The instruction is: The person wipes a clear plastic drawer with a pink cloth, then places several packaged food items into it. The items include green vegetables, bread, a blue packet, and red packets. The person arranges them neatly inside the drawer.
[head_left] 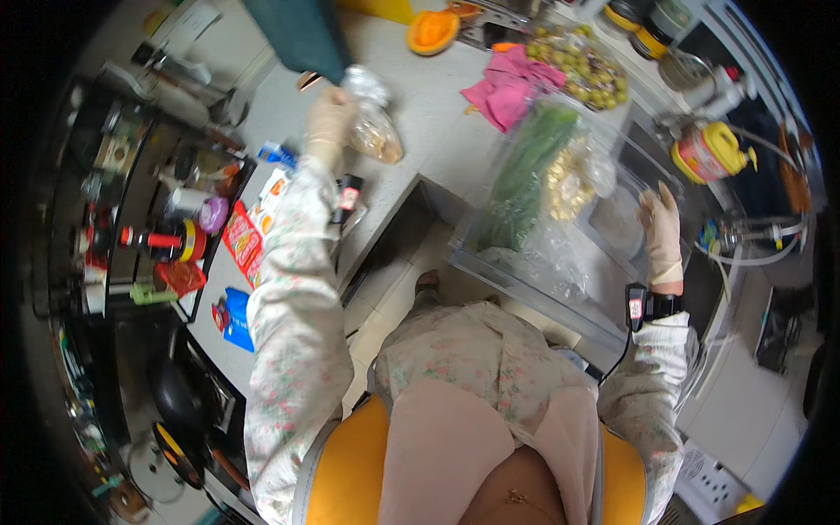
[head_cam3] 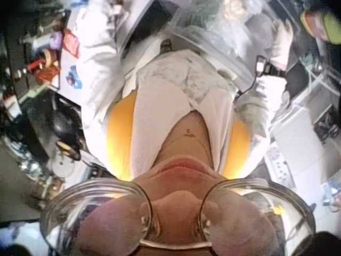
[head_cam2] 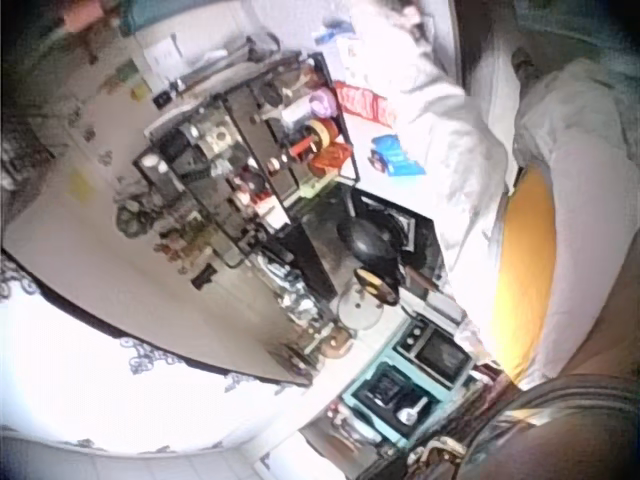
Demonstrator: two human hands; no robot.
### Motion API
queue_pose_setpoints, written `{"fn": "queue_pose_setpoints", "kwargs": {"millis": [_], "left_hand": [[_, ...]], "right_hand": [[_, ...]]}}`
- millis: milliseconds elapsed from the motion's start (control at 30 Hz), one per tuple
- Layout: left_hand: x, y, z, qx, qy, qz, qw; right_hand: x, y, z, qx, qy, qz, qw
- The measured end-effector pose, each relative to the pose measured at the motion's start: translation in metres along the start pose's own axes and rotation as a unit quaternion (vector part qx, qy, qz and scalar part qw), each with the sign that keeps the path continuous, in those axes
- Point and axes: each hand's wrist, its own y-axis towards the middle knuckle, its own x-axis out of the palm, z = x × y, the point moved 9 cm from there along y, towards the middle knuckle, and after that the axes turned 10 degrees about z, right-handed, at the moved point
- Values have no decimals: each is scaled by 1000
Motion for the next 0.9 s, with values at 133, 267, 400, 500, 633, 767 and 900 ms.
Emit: {"fn": "queue_pose_setpoints", "kwargs": {"millis": [133, 267, 400, 500, 633, 767, 900], "left_hand": [[-29, 8, 57, -57, -322, -46, 944], [-39, -32, 184, 87, -387, -107, 911], [-31, -126, 299, 267, -330, -98, 900], [2, -199, 337, 303, -263, -228, 887], [11, -223, 348, 254, -474, -350, 767], [18, -215, 316, 256, -417, -366, 792], [31, -210, 272, 165, -403, -402, 805]], "right_hand": [[24, -58, -75, -113, -13, -81, 990], [72, -125, -124, -120, 87, -236, 960], [121, -155, -130, -66, 197, -326, 922], [116, -141, -114, -37, 261, -266, 927], [77, -103, -81, 47, 377, -216, 900], [29, -47, -54, 102, 369, -194, 903], [11, 3, -32, 117, 335, -216, 910]]}}
